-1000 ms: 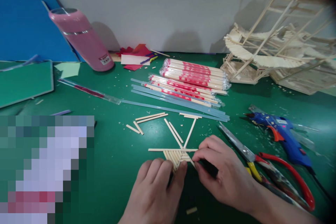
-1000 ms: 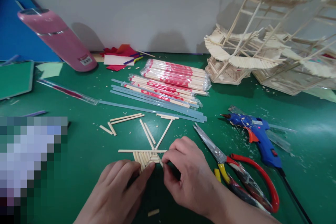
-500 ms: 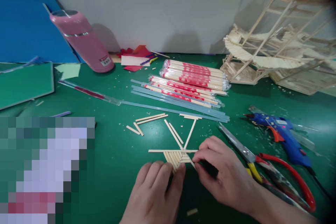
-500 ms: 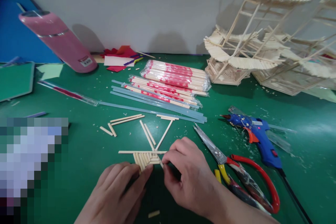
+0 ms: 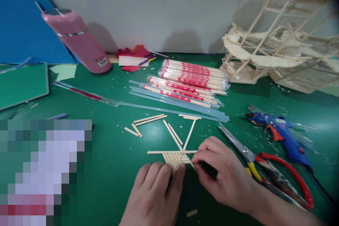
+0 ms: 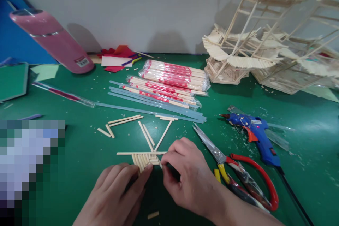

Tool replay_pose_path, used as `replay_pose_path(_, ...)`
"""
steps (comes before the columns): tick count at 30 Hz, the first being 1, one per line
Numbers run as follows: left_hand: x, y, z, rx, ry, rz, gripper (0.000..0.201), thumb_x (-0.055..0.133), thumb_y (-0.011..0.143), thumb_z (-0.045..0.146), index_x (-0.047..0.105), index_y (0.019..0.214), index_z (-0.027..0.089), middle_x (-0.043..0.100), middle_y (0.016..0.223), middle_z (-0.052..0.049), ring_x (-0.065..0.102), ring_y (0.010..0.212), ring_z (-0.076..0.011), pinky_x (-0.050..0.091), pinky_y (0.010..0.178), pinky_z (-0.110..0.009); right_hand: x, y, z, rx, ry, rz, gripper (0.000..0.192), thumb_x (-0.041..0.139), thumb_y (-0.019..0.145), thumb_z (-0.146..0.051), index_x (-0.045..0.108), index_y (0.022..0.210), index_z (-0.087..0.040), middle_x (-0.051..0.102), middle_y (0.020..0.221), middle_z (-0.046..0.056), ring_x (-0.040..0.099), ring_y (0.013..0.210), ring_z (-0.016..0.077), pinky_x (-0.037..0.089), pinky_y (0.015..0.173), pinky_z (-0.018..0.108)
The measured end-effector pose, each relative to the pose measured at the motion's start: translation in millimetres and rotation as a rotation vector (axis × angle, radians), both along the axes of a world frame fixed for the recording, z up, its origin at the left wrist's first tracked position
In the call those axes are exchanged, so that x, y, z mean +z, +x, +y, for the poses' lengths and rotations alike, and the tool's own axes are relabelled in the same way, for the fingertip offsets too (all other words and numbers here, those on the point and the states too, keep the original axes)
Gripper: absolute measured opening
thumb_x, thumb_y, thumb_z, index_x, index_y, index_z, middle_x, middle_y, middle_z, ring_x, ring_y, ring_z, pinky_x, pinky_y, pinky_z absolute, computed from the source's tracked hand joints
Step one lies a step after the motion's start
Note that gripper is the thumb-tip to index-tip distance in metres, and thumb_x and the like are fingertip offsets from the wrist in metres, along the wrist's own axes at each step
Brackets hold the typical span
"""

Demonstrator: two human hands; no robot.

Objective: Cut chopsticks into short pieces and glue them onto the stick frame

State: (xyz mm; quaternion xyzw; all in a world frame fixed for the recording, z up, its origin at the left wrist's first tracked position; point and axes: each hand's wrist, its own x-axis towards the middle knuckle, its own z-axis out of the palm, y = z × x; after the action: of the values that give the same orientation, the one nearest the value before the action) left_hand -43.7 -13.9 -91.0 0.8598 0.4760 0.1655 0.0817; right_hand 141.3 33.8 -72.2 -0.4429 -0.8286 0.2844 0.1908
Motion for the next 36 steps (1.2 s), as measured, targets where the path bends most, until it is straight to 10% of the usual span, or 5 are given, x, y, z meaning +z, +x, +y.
replay_pose_path(36, -3.2, -3.4, 2.7, -0.047, 0.184, -0.009, 0.025, 0.038, 0.081, 0.009, 0.058, 0.095, 0.016, 0.059, 0.079, -0.005, 0.052, 0.071, -0.018, 0.043, 0.063, -0.032, -12.3, -5.2, 0.2, -0.036, 0.095, -0.005, 0.009, 0.052, 0.082, -0.024, 0.059, 0.078, -0.021, 0.055, 0.076, 0.001, 0.049, 0.071, 0.0144, 0.037, 0.063, 0.029)
